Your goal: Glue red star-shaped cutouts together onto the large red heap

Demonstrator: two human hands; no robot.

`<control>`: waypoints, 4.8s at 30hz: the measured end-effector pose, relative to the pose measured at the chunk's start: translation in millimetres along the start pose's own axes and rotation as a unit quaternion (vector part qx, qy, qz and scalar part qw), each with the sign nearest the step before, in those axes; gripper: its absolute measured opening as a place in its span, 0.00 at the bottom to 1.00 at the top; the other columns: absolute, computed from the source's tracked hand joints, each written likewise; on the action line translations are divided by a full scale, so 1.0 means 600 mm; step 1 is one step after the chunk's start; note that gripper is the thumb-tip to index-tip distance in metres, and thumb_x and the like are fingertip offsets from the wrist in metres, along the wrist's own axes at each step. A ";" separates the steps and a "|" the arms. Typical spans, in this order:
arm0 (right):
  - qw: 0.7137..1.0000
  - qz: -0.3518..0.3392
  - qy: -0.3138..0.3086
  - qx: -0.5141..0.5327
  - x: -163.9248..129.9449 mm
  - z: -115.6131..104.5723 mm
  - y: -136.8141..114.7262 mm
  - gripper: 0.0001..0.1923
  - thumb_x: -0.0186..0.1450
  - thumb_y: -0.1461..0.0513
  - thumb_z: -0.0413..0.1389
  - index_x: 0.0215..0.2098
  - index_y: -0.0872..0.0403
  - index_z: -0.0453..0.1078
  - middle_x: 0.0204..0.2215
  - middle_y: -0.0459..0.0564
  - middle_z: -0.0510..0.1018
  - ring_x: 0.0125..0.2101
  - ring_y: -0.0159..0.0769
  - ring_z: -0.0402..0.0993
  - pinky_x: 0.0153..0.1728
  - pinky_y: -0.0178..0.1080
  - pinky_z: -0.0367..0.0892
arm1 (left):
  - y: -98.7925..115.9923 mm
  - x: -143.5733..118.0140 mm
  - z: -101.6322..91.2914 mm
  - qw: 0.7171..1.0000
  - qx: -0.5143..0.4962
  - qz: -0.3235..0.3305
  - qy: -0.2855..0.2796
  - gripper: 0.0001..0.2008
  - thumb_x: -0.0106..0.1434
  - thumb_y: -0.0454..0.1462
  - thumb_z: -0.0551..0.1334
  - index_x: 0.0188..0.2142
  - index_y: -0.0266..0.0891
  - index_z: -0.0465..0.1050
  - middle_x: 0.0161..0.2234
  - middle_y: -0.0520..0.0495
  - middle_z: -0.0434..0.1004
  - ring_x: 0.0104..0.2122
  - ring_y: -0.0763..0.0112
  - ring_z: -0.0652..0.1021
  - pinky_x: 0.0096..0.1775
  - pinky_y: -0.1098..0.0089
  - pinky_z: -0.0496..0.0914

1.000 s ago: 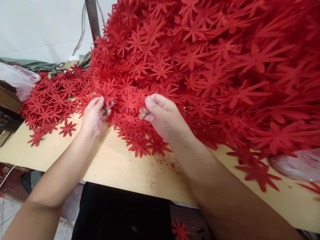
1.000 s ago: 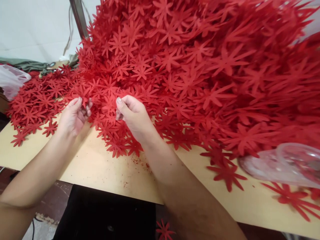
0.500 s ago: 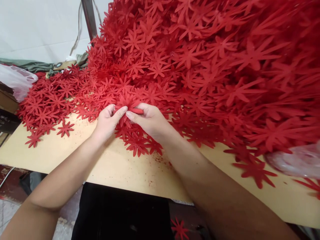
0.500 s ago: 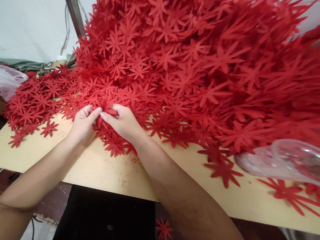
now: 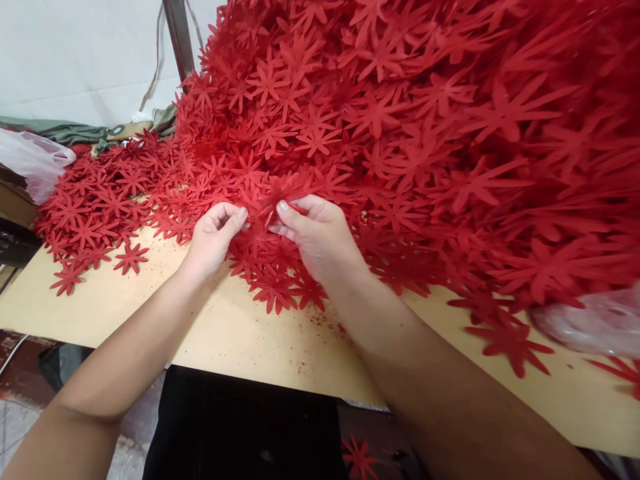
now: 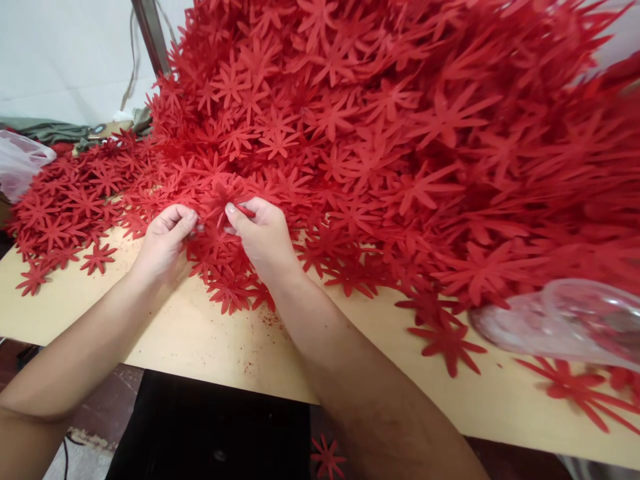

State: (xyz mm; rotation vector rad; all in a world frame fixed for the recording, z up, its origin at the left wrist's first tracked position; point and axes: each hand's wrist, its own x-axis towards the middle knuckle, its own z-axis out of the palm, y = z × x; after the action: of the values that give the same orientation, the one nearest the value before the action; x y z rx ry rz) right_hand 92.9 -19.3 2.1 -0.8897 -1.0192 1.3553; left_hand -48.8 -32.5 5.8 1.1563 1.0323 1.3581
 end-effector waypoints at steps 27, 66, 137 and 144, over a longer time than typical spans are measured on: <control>0.995 -0.031 0.039 -0.081 0.005 -0.005 -0.010 0.13 0.59 0.61 0.58 0.20 0.54 0.62 0.15 0.40 0.64 0.16 0.22 0.58 0.19 0.30 0.58 | -0.002 0.007 -0.020 0.982 0.123 0.130 0.056 0.16 0.52 0.44 0.67 0.38 0.38 0.73 0.41 0.46 0.75 0.41 0.72 0.74 0.47 0.69 0.67; 0.983 -0.044 0.061 -0.169 0.005 -0.004 -0.015 0.20 0.66 0.61 0.51 0.17 0.54 0.56 0.13 0.39 0.60 0.15 0.23 0.55 0.20 0.32 0.54 | -0.005 0.011 -0.034 0.955 0.222 0.189 0.058 0.16 0.58 0.43 0.63 0.44 0.39 0.72 0.46 0.44 0.73 0.47 0.66 0.73 0.53 0.63 0.66; 1.000 0.000 -0.014 -0.026 -0.007 0.012 -0.008 0.09 0.55 0.74 0.56 0.23 0.55 0.65 0.20 0.39 0.69 0.23 0.20 0.65 0.29 0.27 0.62 | 0.006 -0.019 0.009 0.999 0.007 -0.026 -0.027 0.08 0.50 0.32 0.69 0.32 0.38 0.75 0.25 0.56 0.76 0.24 0.81 0.74 0.32 0.76 0.69; 0.997 0.047 0.015 0.055 -0.005 0.008 -0.014 0.11 0.52 0.66 0.61 0.26 0.53 0.61 0.21 0.37 0.70 0.21 0.21 0.68 0.27 0.30 0.68 | 0.004 -0.013 0.014 0.992 -0.117 -0.047 0.015 0.09 0.49 0.35 0.69 0.28 0.36 0.70 0.21 0.55 0.76 0.20 0.80 0.74 0.27 0.78 0.69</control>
State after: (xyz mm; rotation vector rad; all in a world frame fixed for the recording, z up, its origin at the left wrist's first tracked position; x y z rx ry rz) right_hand 91.6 -23.2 11.6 -0.8823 -0.8801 1.4578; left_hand -40.7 -40.3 8.7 0.9057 0.9109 1.3848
